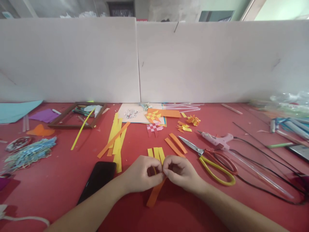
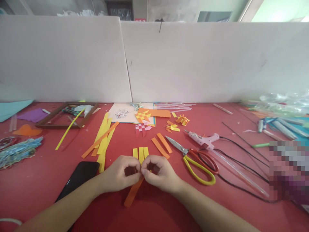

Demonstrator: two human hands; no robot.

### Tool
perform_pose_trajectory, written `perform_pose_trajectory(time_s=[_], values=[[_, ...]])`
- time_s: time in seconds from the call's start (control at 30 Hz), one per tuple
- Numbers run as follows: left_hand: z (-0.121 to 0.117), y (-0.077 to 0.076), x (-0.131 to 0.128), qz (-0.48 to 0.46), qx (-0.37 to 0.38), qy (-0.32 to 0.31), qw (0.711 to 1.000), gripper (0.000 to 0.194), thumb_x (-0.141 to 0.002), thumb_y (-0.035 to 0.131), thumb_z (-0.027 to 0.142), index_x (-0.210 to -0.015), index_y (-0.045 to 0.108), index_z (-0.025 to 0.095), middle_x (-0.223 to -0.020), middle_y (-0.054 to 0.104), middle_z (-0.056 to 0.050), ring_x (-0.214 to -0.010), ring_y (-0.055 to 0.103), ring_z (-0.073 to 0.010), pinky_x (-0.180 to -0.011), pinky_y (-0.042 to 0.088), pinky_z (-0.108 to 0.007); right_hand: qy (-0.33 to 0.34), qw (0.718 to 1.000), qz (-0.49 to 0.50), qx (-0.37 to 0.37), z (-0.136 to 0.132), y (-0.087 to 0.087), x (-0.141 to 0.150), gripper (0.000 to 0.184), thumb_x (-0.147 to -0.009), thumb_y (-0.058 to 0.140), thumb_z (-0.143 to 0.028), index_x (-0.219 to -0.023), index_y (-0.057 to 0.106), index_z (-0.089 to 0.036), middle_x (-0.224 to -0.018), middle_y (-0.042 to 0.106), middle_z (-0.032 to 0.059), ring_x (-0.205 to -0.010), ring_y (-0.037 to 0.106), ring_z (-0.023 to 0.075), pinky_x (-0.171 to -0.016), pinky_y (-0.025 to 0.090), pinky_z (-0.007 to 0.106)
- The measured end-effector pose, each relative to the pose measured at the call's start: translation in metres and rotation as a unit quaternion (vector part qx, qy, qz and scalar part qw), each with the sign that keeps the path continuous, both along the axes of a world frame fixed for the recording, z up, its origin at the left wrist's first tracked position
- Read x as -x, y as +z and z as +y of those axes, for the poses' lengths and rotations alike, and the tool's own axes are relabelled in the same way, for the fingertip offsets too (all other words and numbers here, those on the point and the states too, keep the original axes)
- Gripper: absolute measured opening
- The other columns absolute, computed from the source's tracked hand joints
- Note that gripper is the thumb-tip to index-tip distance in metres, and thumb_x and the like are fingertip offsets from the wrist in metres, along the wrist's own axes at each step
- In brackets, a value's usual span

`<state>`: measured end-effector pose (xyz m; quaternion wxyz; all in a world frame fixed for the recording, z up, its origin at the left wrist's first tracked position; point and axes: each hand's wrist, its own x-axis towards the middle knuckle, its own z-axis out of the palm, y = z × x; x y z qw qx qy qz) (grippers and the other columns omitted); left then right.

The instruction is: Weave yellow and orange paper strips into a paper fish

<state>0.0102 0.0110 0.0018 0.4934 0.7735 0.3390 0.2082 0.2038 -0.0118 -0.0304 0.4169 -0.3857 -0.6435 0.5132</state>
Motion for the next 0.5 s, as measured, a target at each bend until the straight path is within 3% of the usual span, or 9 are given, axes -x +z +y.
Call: perform_pose_trajectory(time_s=[0.2,0.5], values=[[0.0001,0.0010,0.0003,0.009,-0.035,0.025,0.999,0.009,-0.081,0.061,0.022,-0.075,0.063,0.016,-0.069,0.061,0.000,-0.063,0.055,-0.0119,-0.057,0.040,-0.021,-0.027,1.000,-0.012,0.001,0.0023,-0.0035,0.0031,0.017,-0.077,0.065,-0.031,-0.070,0.057,-0.018,-0.063,0.055,-0.0005,-0.057,0.047,0.0097,-0.052,0.041,0.023],[0.0029,-0.0011,-0.0019,-0.028,0.034,0.043,0.998,0.015,-0.081,0.062,0.026,-0.069,0.059,0.016,-0.063,0.056,0.002,-0.058,0.049,-0.0108,-0.053,0.036,-0.021,-0.031,0.999,0.010,0.004,0.0006,0.0008,0.0026,0.019,-0.080,0.064,-0.033,-0.071,0.057,-0.018,-0.064,0.054,-0.0005,-0.057,0.047,0.0094,-0.054,0.042,0.023]])
